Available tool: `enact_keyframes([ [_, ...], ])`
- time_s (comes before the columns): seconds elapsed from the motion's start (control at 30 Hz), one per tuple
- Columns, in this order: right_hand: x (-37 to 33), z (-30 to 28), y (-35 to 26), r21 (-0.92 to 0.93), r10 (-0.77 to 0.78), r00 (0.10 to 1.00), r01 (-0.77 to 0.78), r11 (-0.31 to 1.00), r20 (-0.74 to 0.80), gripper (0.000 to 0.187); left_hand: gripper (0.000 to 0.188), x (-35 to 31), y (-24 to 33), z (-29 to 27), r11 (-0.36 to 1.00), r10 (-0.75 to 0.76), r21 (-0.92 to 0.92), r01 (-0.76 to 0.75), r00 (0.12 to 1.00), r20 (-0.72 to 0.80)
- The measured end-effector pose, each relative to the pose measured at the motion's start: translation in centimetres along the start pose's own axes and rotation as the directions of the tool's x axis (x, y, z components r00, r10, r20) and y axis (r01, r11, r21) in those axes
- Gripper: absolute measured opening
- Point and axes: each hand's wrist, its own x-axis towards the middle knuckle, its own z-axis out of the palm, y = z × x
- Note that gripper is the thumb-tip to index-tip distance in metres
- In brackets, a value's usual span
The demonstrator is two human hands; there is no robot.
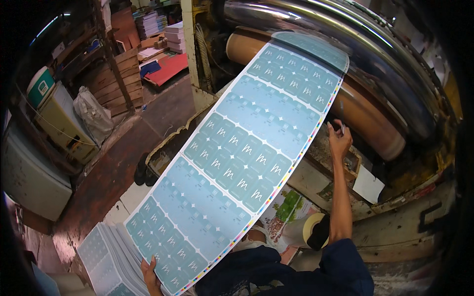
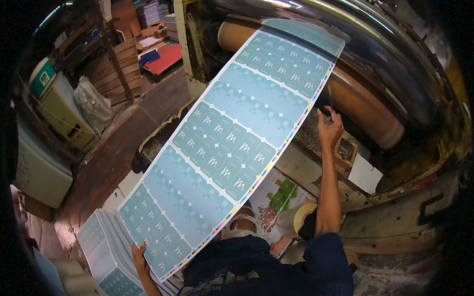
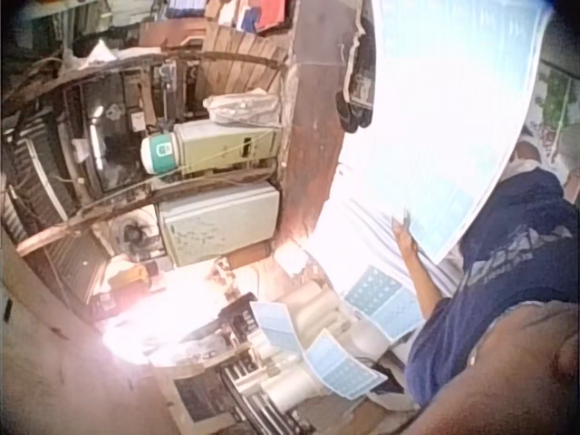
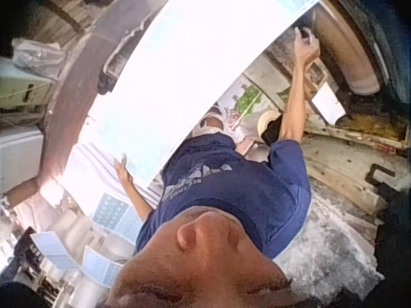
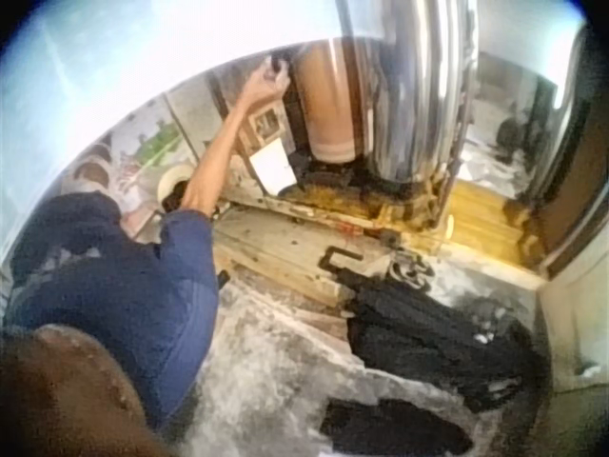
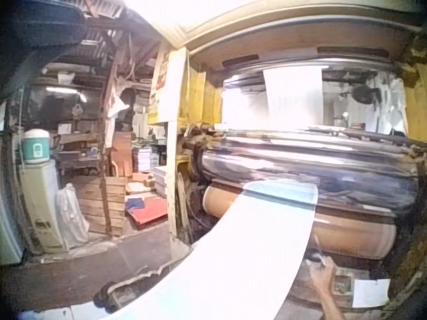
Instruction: The person separates printed sheets of labels as they emerge from a printing machine and stacks them onto a pile on the floor.
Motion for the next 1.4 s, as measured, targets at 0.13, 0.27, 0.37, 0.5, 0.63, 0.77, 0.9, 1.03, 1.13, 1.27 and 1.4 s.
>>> enact_keyframes([
  [0.13,5.1,-1.1,-3.0,-0.167,-0.372,0.926,0.378,0.911,0.067,0.068,0.049,0.0,-0.1,0.0,0.996,-0.037,-0.078,0.032,0.997,-0.071],
  [0.27,10.7,0.3,-2.9,-0.172,-0.433,0.771,0.56,0.811,0.468,0.085,0.049,1.1,1.1,0.8,0.995,-0.059,-0.082,0.055,0.997,-0.048],
  [0.37,13.0,1.2,-2.3,-0.013,-0.484,0.67,0.592,0.806,0.563,0.069,0.048,0.9,1.5,1.8,0.995,-0.078,-0.075,0.072,0.994,-0.08],
  [0.5,16.6,2.4,-4.7,0.117,-0.365,0.639,0.396,0.911,0.677,0.037,0.051,0.0,2.9,2.8,0.99,-0.139,-0.042,0.134,0.97,-0.198],
  [0.63,20.3,3.1,-3.9,0.262,-0.378,0.659,0.273,0.926,0.65,0.021,0.038,-0.2,-1.3,-0.1,0.991,-0.11,0.033,0.131,0.926,-0.361],
  [0.77,21.3,0.5,-2.9,0.13,-0.137,0.658,0.059,0.99,0.74,0.026,0.035,-1.7,1.8,1.6,0.988,-0.138,0.018,0.152,0.937,-0.321],
  [0.9,17.7,1.0,-6.2,0.267,-0.114,0.699,-0.113,0.957,0.706,0.024,0.04,1.4,-2.1,-4.9,0.963,-0.109,0.2,0.182,0.938,-0.33],
  [1.03,15.0,-0.6,-8.6,0.294,-0.148,0.742,-0.069,0.953,0.654,0.02,0.034,8.5,-5.9,0.1,0.946,-0.107,0.261,0.194,0.943,-0.315],
  [1.13,13.2,-1.0,-12.1,0.311,-0.116,0.744,-0.127,0.942,0.658,0.021,0.042,11.7,-9.2,-0.5,0.968,-0.159,0.152,0.202,0.955,-0.252],
  [1.27,5.8,-3.1,-12.0,0.312,-0.16,0.732,-0.076,0.947,0.662,0.022,0.043,15.2,-16.6,-0.3,0.951,0.029,0.299,0.072,0.947,-0.321],
  [1.4,6.4,-3.9,-11.8,0.331,-0.213,0.714,-0.028,0.943,0.667,0.024,0.041,17.8,-15.4,3.3,0.932,0.023,0.353,0.083,0.958,-0.286],
])
